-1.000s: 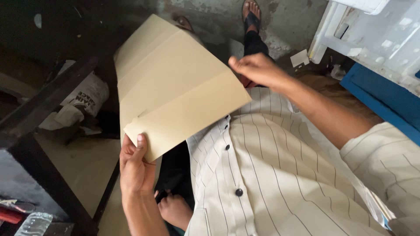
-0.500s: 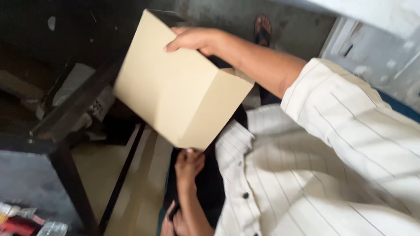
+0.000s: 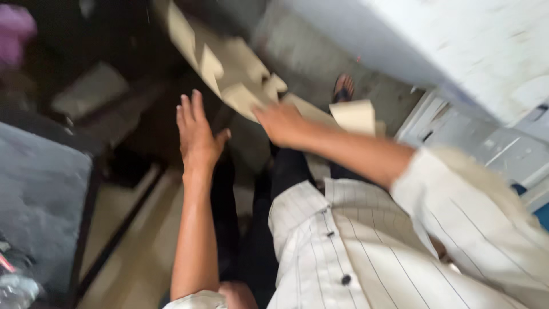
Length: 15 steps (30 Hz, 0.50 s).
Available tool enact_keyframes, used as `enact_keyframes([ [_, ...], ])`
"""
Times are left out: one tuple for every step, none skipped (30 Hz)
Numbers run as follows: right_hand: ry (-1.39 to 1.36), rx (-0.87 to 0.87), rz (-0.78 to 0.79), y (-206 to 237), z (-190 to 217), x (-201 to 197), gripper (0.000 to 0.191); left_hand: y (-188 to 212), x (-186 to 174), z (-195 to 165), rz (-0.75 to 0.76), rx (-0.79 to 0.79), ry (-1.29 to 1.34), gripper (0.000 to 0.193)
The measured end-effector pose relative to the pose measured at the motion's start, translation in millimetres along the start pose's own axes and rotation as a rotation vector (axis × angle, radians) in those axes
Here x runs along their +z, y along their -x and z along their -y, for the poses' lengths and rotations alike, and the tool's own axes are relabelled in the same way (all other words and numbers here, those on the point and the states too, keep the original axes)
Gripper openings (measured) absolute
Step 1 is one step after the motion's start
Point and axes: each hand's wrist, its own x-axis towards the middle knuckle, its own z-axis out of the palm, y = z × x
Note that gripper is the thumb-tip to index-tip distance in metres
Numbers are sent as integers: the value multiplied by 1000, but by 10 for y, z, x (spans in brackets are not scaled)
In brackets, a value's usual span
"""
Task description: The person folds and assembles a flat cardboard sheet into a box. They then place a decorated cake into the assembled box and close the flaps.
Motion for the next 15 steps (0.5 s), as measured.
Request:
enact_keyframes([
  [39, -12, -113, 343, -19, -52, 56, -191, -105, -97, 78, 53, -140, 123],
  [91, 12, -87, 676, -38, -122, 62, -312, -146, -203, 135, 147, -234, 130],
  [122, 48, -41, 960, -39, -183, 67, -363, -113, -289, 198, 232, -331, 136],
  [145, 85, 15, 1280, -44, -280, 73, -368, -60, -389, 268, 308, -432, 143],
  [117, 159, 80, 1611, -88, -397, 75, -349, 41, -495, 281, 394, -425, 138],
  [87, 233, 140, 1909, -75, -488, 78, -296, 157, -573, 289, 481, -421, 133],
  [116, 247, 90, 2190, -63, -600, 77, -314, 229, -702, 284, 575, -422, 127],
  [156, 258, 30, 2442, -89, -722, 76, -310, 328, -856, 225, 703, -328, 114],
  [167, 291, 31, 2690, -112, -870, 76, -285, 382, -1016, 169, 828, -233, 102],
  [168, 321, 40, 2929, -142, -989, 75, -239, 413, -1152, 94, 885, -153, 86],
  [158, 336, 45, 3154, -166, -1080, 73, -160, 433, -1282, 32, 937, -70, 70],
  [146, 351, 52, 3380, -167, -1161, 71, -97, 386, -1408, 40, 979, -25, 56],
  [131, 362, 59, 3595, -189, -1220, 70, -15, 314, -1526, 50, 1019, 18, 43],
  [60, 345, 60, 3788, -207, -1264, 73, 83, 204, -1637, 64, 1051, 58, 29],
  [-13, 321, 62, 3967, -208, -1291, 76, 192, 60, -1761, 62, 1069, 37, 26],
])
